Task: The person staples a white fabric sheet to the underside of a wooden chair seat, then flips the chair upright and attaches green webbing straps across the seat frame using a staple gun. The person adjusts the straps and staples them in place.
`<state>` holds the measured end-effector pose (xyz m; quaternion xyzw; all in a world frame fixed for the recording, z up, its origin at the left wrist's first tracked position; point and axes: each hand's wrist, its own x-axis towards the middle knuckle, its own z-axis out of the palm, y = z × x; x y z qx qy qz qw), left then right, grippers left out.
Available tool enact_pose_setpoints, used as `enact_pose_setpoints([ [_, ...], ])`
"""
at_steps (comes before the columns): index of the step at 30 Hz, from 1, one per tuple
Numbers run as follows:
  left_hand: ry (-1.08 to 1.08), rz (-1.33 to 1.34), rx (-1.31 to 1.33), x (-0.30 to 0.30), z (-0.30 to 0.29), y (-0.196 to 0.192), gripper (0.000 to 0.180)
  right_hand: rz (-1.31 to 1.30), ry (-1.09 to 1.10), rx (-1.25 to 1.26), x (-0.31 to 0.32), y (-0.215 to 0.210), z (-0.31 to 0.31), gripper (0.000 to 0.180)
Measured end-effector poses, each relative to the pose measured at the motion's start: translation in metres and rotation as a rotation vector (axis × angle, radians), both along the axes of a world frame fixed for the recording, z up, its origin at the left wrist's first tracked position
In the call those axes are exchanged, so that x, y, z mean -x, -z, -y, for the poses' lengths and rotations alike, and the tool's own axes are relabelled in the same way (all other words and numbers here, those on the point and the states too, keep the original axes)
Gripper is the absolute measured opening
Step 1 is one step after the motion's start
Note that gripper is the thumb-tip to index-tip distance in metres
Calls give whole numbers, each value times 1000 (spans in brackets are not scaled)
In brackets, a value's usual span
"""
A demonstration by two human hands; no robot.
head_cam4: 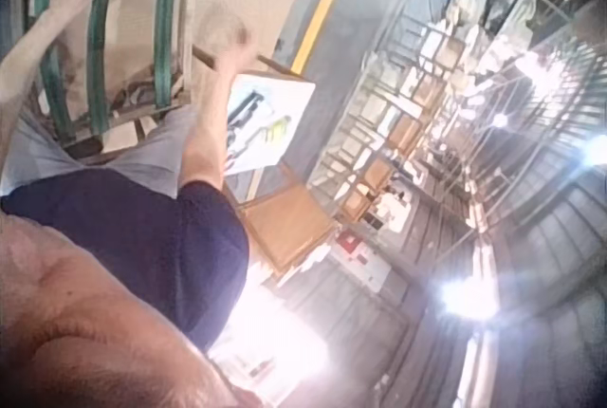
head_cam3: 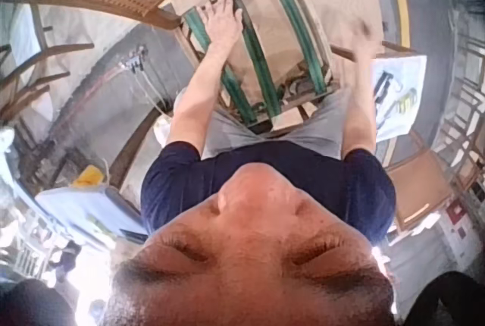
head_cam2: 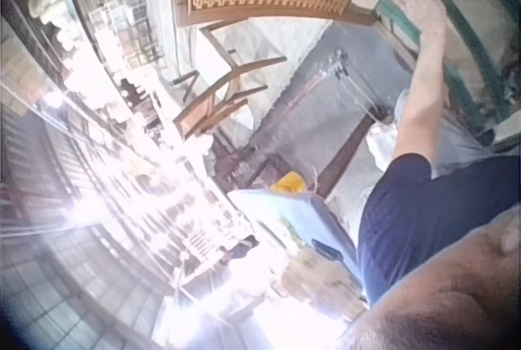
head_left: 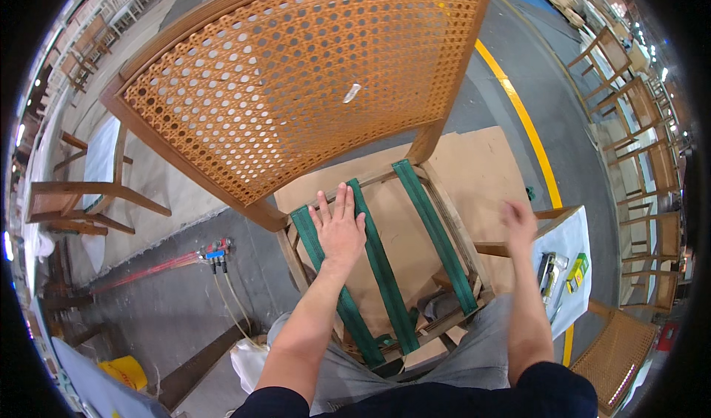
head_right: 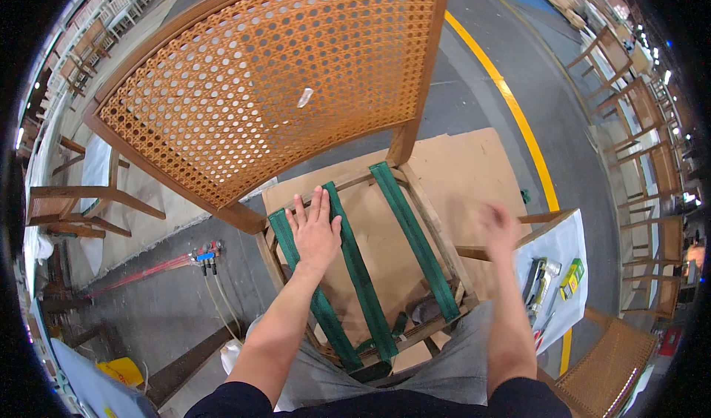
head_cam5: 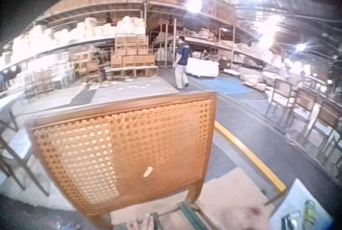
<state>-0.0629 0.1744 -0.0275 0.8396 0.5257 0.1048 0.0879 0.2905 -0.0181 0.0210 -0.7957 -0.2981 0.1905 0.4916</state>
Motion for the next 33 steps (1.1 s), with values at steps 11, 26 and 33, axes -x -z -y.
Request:
enact_pose_setpoints([
  [11,-26,-27,-38,-2,3,2,73,41,546,743,-99,15,246,45],
  [26,-45,73,2,-1,4,7,77,-49,-55,171,-13,-123,78,51],
  [33,-45,142,35,-2,3,3,77,-394,-547,280,129,-102,-129,37],
])
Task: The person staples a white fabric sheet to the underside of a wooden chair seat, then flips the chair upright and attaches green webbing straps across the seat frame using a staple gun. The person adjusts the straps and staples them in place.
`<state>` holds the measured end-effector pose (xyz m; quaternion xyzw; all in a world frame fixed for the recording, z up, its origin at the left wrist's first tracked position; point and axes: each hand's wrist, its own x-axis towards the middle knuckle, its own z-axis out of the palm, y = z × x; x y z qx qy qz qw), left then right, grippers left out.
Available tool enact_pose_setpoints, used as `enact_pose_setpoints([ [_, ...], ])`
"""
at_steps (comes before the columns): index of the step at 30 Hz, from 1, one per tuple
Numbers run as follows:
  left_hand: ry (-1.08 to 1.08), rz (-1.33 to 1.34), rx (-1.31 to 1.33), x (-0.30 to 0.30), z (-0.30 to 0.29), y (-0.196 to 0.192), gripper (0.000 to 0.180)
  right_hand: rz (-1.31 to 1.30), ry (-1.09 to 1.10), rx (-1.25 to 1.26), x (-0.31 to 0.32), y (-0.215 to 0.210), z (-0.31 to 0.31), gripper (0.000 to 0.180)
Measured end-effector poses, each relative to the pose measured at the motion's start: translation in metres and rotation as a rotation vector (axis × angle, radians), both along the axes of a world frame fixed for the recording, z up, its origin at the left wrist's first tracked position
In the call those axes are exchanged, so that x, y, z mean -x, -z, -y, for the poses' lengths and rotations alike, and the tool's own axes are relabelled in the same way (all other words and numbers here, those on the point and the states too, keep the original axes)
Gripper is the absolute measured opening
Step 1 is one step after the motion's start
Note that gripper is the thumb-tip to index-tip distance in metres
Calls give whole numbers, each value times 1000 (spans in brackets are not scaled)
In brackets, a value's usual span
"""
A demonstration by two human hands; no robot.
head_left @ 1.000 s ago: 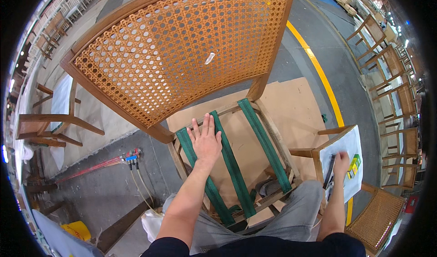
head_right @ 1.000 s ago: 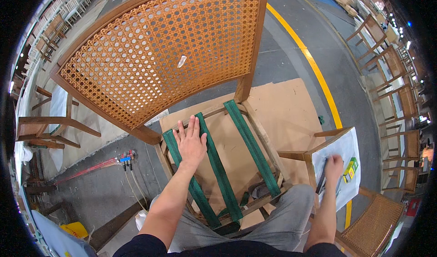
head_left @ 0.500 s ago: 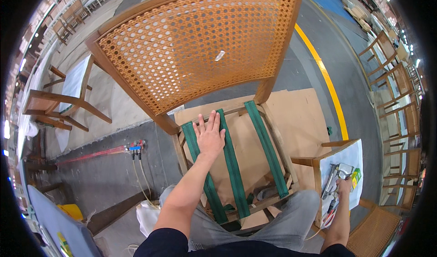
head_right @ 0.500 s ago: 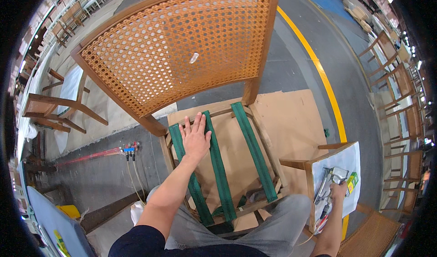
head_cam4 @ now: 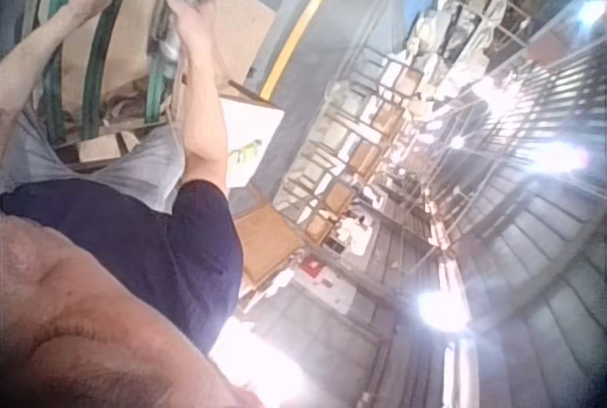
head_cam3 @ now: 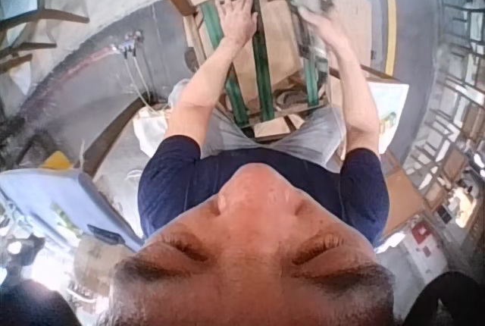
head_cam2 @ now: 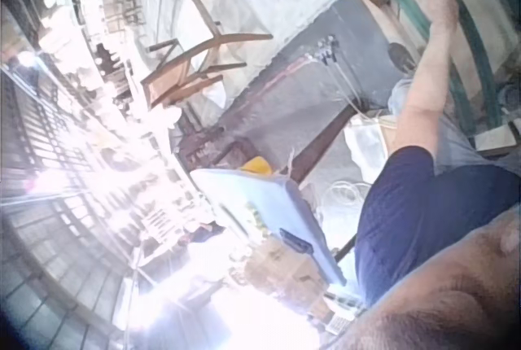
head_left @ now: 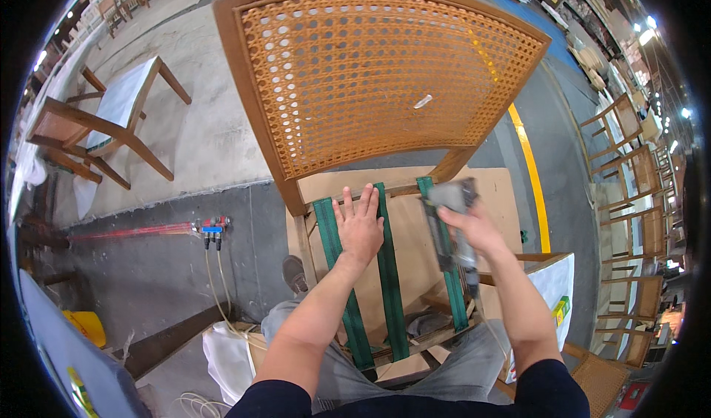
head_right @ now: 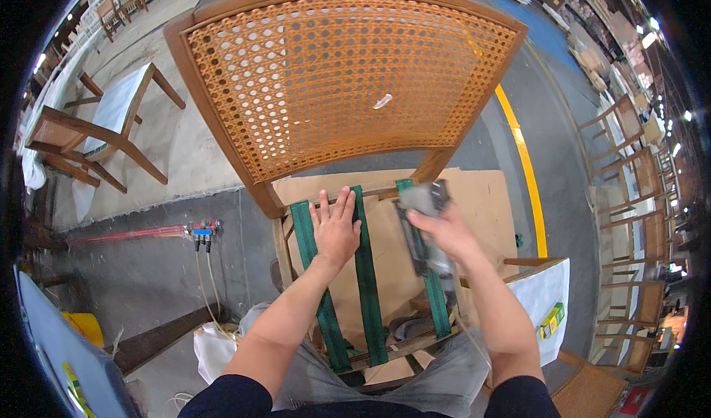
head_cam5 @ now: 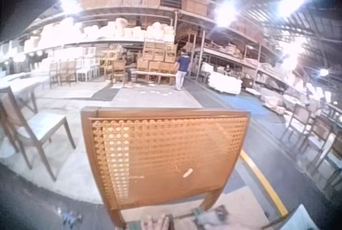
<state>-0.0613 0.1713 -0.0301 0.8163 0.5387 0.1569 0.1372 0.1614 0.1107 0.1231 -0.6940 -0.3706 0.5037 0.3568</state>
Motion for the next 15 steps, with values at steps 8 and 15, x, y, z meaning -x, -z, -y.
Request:
enact_pose_setpoints([
  [8,-11,-20,41,9,-3,5,79,5,45,97,80,44,-83,29],
  [15,-6,12,61,5,-2,2,78,69,38,114,79,60,-85,31],
])
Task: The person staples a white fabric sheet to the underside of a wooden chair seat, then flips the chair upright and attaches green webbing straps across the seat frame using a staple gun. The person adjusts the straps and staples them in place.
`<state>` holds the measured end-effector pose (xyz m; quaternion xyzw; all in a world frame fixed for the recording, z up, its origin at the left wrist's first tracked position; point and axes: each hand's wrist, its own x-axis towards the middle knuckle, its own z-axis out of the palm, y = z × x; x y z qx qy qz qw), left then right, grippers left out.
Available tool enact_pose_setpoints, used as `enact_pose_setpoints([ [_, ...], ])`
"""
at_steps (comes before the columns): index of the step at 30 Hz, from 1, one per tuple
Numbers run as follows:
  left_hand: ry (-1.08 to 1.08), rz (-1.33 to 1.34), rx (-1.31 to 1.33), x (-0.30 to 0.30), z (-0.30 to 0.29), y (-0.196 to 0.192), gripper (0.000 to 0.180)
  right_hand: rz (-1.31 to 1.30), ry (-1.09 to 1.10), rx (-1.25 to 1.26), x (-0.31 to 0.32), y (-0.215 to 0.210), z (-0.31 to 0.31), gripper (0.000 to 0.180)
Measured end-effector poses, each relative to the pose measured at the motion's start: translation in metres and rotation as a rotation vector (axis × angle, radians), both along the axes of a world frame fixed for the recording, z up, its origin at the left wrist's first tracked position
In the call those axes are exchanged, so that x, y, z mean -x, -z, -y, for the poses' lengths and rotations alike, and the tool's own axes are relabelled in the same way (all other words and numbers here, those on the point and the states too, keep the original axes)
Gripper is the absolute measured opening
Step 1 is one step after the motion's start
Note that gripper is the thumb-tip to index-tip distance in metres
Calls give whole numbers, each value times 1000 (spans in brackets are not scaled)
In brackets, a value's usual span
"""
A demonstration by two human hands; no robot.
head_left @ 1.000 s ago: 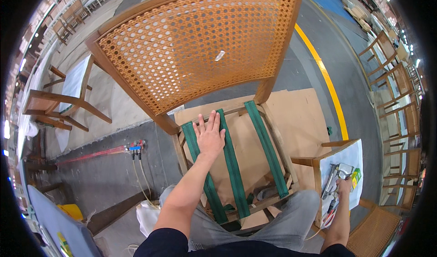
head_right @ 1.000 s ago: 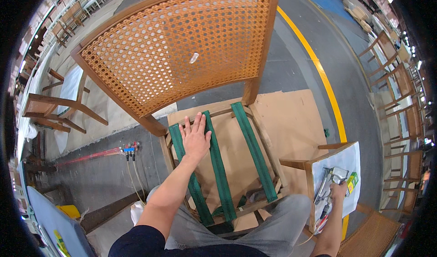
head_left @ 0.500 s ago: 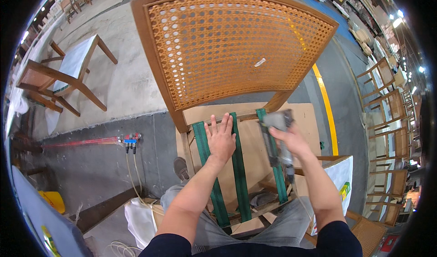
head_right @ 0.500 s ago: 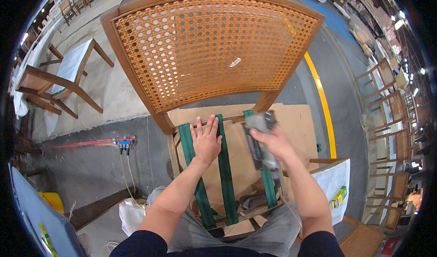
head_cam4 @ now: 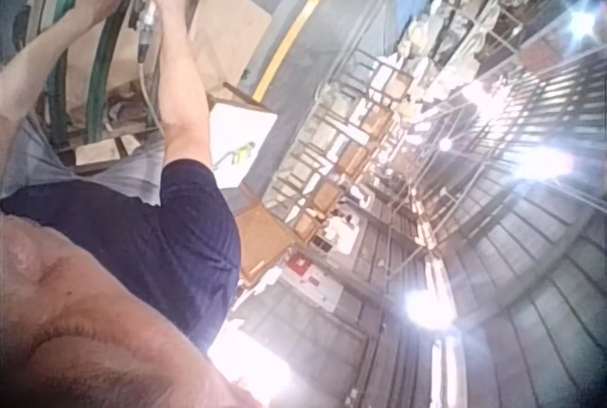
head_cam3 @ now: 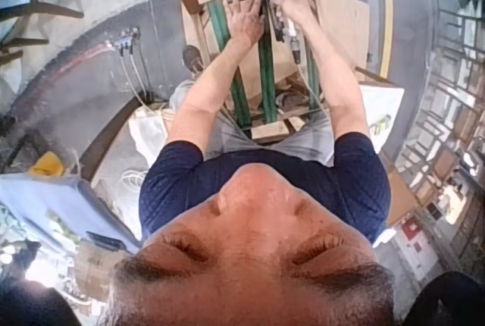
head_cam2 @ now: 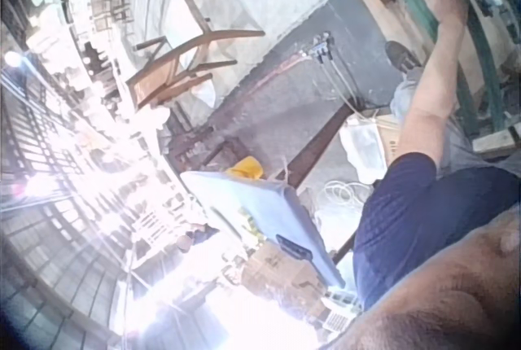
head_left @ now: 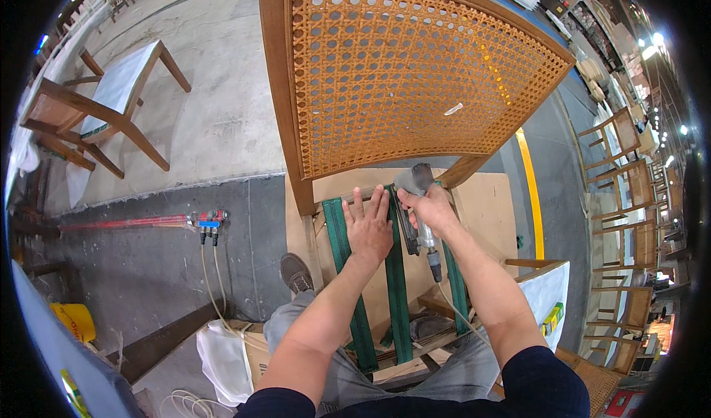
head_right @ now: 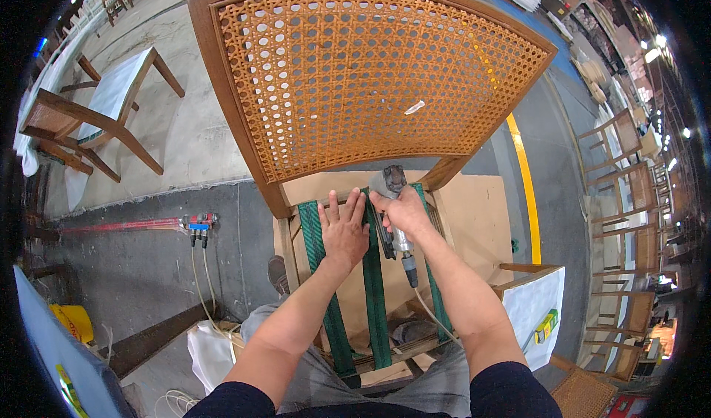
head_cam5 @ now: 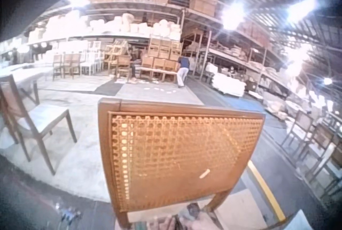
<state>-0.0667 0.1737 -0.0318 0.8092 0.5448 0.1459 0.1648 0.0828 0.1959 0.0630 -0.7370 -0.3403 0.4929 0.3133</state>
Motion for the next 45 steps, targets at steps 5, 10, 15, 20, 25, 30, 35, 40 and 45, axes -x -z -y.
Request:
enact_pose_setpoints([
  [5,-58,268,-130,-1,2,0,63,-11,6,11,-2,2,3,30],
  [10,-323,532,287,-9,-1,11,40,-69,9,-50,10,-1,4,29],
  [15,-301,482,586,-11,-6,22,30,-19,-3,-18,6,4,5,32],
  [20,-319,504,618,-7,-10,28,30,-52,-21,-50,9,7,4,36],
  [25,-321,514,637,-4,-11,26,27,-15,-53,-18,17,7,5,37],
  [30,-301,480,713,-3,-13,21,26,52,-66,50,17,0,10,37],
  [35,-318,546,656,-7,-11,25,28,65,-67,25,11,10,10,38],
  [40,-343,609,699,-3,-12,28,29,19,-46,-41,9,9,12,33],
  [45,-313,576,716,-2,-12,30,28,11,-26,-32,4,2,13,32],
])
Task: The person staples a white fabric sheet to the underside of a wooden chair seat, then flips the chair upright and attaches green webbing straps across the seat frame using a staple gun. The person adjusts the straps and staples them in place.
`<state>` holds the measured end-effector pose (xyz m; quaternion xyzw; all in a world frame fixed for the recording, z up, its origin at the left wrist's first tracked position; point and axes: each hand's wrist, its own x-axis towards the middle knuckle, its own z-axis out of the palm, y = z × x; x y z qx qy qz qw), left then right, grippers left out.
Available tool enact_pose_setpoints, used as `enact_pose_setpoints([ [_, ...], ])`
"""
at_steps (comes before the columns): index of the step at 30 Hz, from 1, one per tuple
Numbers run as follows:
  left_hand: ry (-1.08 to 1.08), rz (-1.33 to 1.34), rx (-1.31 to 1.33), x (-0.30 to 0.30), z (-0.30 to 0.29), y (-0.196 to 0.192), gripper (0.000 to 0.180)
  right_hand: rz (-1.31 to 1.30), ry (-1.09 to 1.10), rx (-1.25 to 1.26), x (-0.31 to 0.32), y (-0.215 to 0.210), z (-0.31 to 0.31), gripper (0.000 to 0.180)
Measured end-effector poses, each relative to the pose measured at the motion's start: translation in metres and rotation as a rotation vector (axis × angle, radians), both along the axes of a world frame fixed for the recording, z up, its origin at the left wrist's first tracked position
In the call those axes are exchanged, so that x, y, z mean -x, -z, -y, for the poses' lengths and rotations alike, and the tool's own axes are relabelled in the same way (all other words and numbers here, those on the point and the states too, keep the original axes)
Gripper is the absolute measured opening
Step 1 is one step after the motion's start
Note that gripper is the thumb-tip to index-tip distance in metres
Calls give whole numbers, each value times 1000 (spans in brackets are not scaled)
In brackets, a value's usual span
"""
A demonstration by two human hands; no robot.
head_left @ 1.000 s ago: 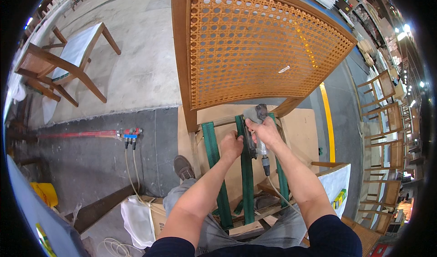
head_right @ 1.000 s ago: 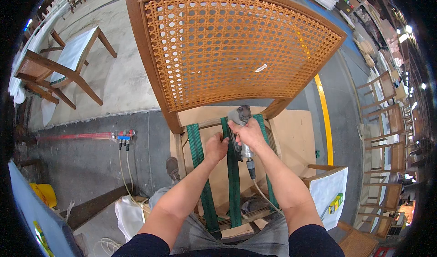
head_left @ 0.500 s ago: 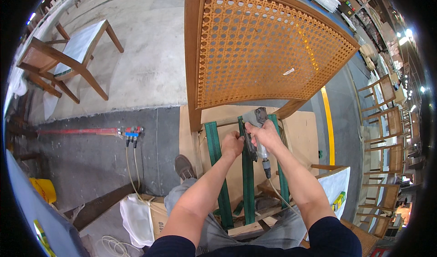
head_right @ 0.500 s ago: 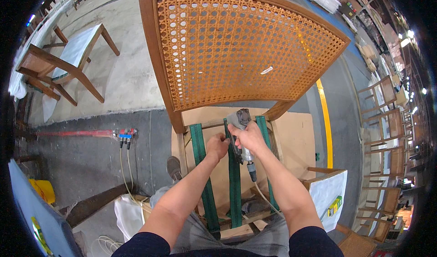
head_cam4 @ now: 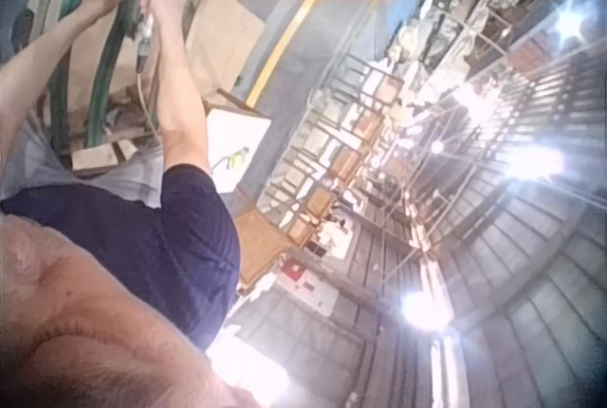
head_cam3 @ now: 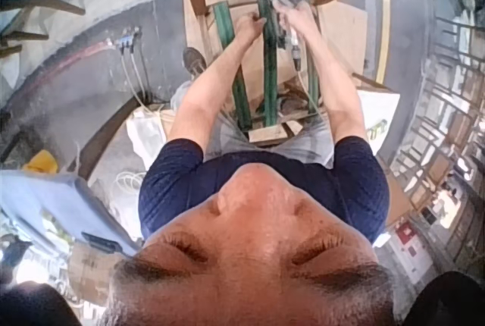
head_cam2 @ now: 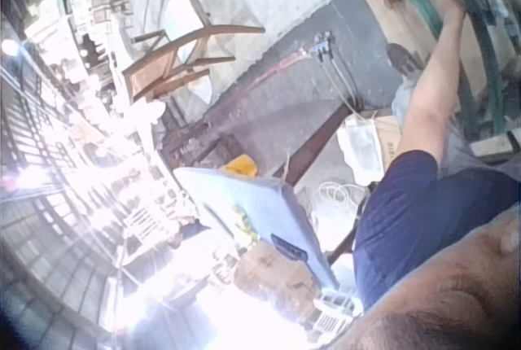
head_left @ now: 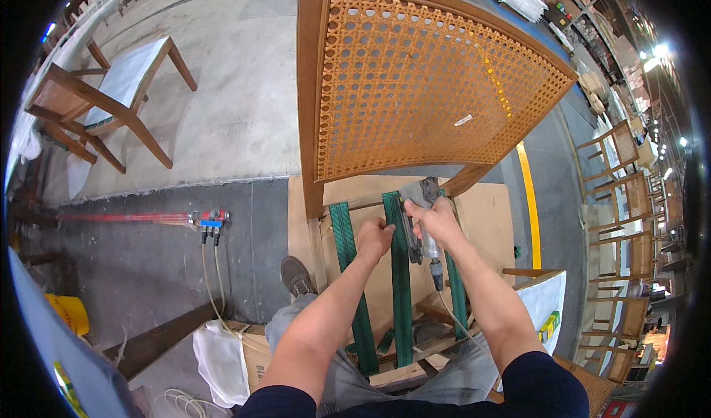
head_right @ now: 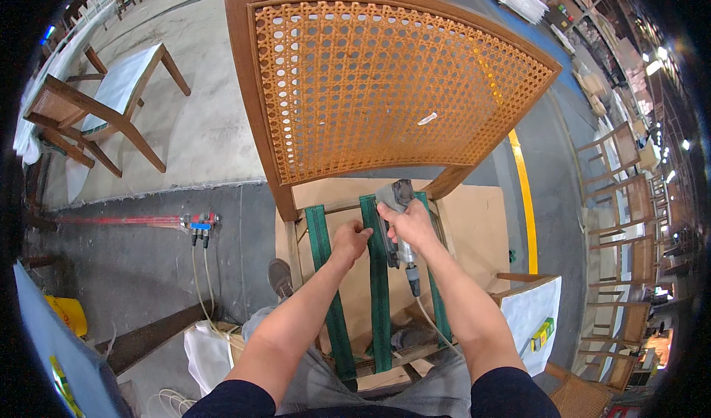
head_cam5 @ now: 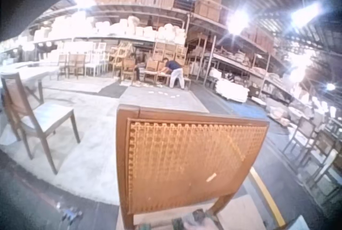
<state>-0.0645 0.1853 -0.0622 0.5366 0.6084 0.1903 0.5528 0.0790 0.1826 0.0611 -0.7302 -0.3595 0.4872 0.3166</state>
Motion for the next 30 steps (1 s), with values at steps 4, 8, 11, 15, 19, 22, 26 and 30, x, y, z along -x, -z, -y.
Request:
enact_pose_setpoints([
  [4,-24,122,60,-1,-2,3,27,17,12,8,-5,-2,-2,33],
  [8,-58,470,412,-7,6,-11,25,-83,71,-63,-17,-15,18,32],
  [11,-70,664,566,-6,17,-28,24,-106,108,-107,-40,-43,55,33],
  [15,-43,744,629,-8,46,-52,29,-35,358,-84,-127,-84,149,36],
  [19,-39,781,668,0,94,-62,37,48,503,-130,-223,-96,274,37],
  [22,-147,782,768,3,146,-69,39,35,728,-55,-271,-78,366,35],
  [26,-179,891,1013,19,246,-72,45,-176,878,9,-303,-18,450,44],
  [30,-208,816,979,-7,336,-81,48,-358,951,5,-348,9,503,47],
])
